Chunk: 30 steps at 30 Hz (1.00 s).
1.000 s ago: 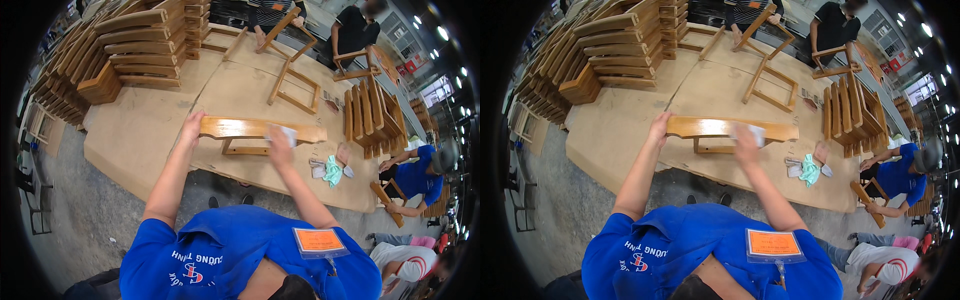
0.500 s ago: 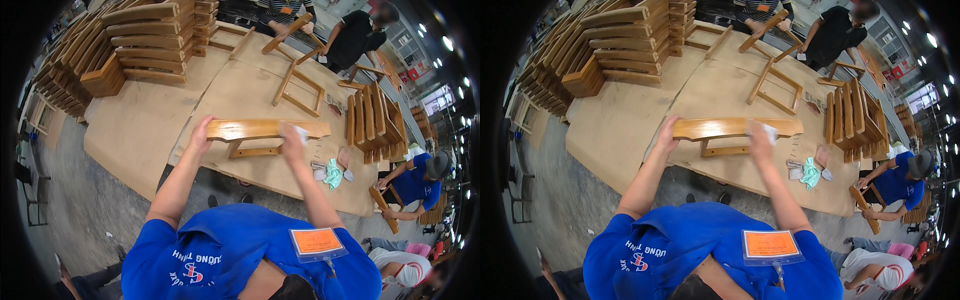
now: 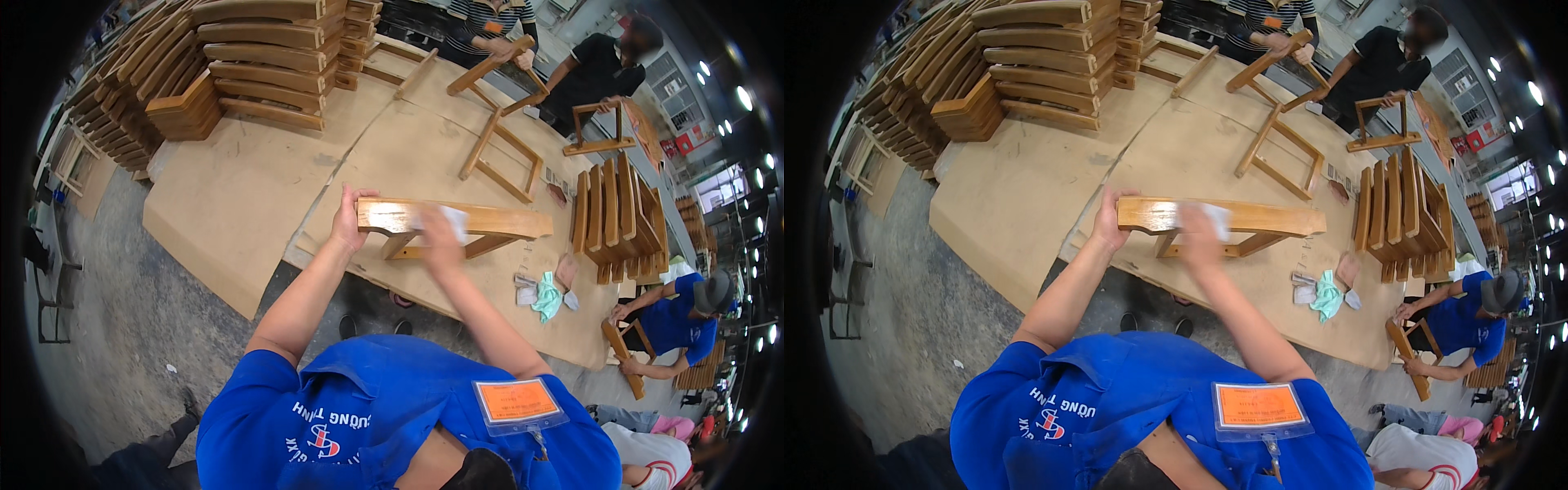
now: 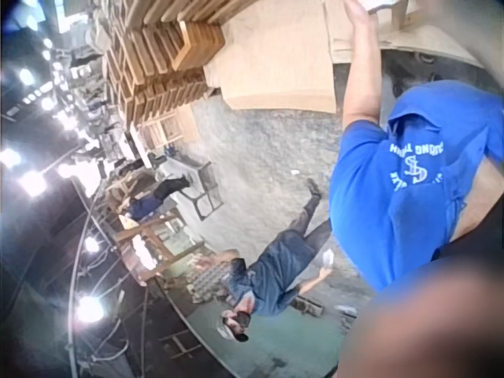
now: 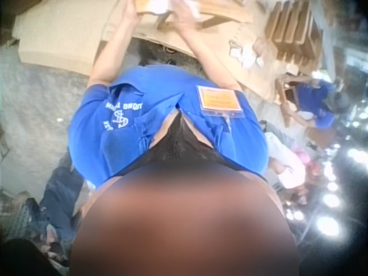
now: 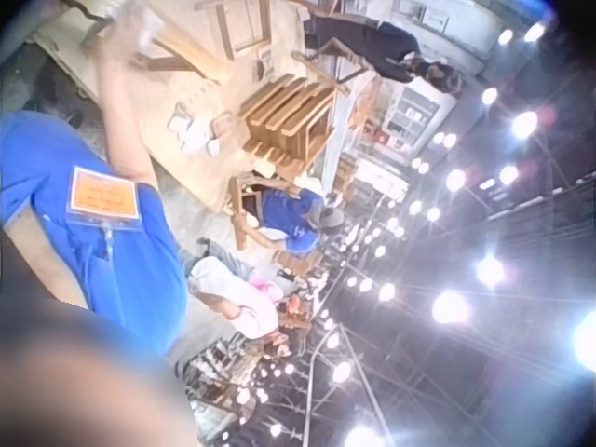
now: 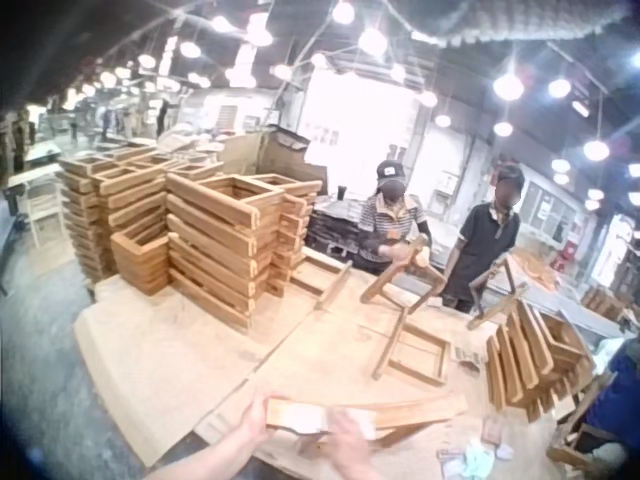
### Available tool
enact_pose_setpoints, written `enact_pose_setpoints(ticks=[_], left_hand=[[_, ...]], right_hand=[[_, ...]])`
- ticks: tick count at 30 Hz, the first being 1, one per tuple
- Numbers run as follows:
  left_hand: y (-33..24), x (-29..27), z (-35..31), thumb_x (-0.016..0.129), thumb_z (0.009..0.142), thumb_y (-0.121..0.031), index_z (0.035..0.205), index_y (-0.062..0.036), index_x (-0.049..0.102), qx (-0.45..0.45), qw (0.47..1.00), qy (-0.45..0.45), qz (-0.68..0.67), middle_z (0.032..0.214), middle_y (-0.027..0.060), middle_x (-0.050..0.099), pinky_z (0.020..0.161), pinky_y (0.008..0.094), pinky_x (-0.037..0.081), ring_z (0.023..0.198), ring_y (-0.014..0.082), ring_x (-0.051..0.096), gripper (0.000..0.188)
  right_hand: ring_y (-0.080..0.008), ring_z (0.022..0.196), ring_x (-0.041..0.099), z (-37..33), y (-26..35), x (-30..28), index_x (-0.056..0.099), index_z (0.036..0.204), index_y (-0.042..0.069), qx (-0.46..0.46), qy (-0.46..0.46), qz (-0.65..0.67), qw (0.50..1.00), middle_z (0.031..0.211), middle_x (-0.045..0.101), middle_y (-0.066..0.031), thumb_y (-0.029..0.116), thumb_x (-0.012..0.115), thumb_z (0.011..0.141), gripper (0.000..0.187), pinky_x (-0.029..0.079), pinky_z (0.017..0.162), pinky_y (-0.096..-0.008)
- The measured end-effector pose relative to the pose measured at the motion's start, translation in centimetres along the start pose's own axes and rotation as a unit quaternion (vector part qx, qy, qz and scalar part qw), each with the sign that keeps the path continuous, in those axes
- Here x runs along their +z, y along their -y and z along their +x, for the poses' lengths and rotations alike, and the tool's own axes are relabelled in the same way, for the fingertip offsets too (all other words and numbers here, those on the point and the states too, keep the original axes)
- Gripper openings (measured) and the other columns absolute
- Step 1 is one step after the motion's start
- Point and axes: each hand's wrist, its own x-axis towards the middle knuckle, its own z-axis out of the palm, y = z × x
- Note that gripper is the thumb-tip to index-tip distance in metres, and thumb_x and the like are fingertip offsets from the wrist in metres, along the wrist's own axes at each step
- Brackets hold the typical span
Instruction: The person sands wooden chair frames with a sanding block, rotating each frame to reach all sides and edges. They handle multiple frames one at a time, placing finished pieces aside and picking up new ones from a nearby stack.
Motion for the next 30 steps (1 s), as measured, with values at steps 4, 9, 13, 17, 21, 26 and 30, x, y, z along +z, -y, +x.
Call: enact_pose_setpoints(ticks=[4, 9, 13, 17, 21, 26, 30], left_hand=[[-0.7, 0.2, -1.2, 0.02, 0.088, -0.074, 0.122, -0.0036, 0.051, -0.021, 0.999, 0.018, -0.047, 0.106, 0.0134, 0.061, 0.09, 0.0407, 0.047, 0.103, 0.0276, 0.059, 0.085], [-1.1, 0.5, -1.3, 0.018, 0.084, -0.08, 0.13, -0.0033, 0.047, -0.028, 0.996, 0.04, -0.078, 0.116, 0.0155, 0.057, 0.101, 0.0436, 0.039, 0.113, 0.0286, 0.053, 0.094], [-0.4, 1.0, -1.5, 0.018, 0.085, -0.079, 0.13, -0.0034, 0.046, -0.023, 0.997, 0.041, -0.063, 0.116, 0.0157, 0.057, 0.1, 0.0432, 0.039, 0.113, 0.0291, 0.053, 0.093], [-0.4, 0.9, -1.8, 0.018, 0.087, -0.077, 0.128, -0.0037, 0.048, -0.033, 0.995, 0.052, -0.082, 0.115, 0.0147, 0.058, 0.098, 0.0424, 0.04, 0.112, 0.0287, 0.054, 0.089], [-0.5, 0.9, -0.9, 0.021, 0.089, -0.073, 0.125, -0.004, 0.05, -0.022, 0.994, 0.047, -0.097, 0.112, 0.0135, 0.059, 0.094, 0.0421, 0.043, 0.109, 0.0285, 0.055, 0.083], [0.5, 1.4, 0.1, 0.026, 0.092, -0.069, 0.121, -0.0034, 0.051, -0.008, 0.999, 0.006, -0.046, 0.109, 0.0129, 0.059, 0.092, 0.0417, 0.045, 0.105, 0.0281, 0.056, 0.076], [0.6, 0.9, 0.2, 0.028, 0.094, -0.065, 0.117, -0.0043, 0.053, -0.011, 1.0, 0.006, -0.025, 0.106, 0.0117, 0.06, 0.091, 0.0403, 0.045, 0.102, 0.0272, 0.057, 0.069]], right_hand=[[-0.0334, 0.126, 0.046, 2.1, 5.9, 4.0, 0.054, 0.126, 0.002, -0.113, 0.082, 0.042, 0.989, 0.133, 0.052, -0.0152, 0.004, 0.052, 0.083, 0.043, 0.036, 0.105, -0.0431], [-0.0341, 0.128, 0.044, 2.0, 1.3, -2.6, 0.053, 0.127, 0.003, 0.017, 0.077, 0.002, 0.997, 0.135, 0.051, -0.0143, 0.003, 0.053, 0.082, 0.045, 0.035, 0.105, -0.0437], [-0.0344, 0.128, 0.045, 1.5, 3.4, 0.1, 0.055, 0.124, 0.002, -0.007, 0.04, 0.032, 0.999, 0.134, 0.051, -0.0149, 0.002, 0.053, 0.081, 0.043, 0.036, 0.104, -0.0447], [-0.0339, 0.127, 0.045, 2.1, 5.1, 4.2, 0.056, 0.123, 0.001, -0.11, 0.082, 0.073, 0.988, 0.131, 0.053, -0.0154, 0.001, 0.052, 0.079, 0.043, 0.035, 0.105, -0.0447], [-0.0354, 0.127, 0.045, 1.5, -1.2, -1.5, 0.055, 0.125, 0.002, -0.042, 0.08, 0.02, 0.996, 0.133, 0.052, -0.0155, 0.001, 0.051, 0.081, 0.044, 0.035, 0.105, -0.0449], [-0.0355, 0.128, 0.044, 0.9, 1.6, -1.2, 0.054, 0.125, 0.002, 0.036, 0.032, -0.006, 0.999, 0.133, 0.052, -0.0147, 0.003, 0.052, 0.082, 0.044, 0.037, 0.103, -0.0449], [-0.0334, 0.128, 0.045, 1.3, 4.9, 1.3, 0.055, 0.126, 0.004, -0.078, 0.079, 0.052, 0.992, 0.133, 0.053, -0.0126, 0.002, 0.053, 0.081, 0.045, 0.037, 0.103, -0.0443]])
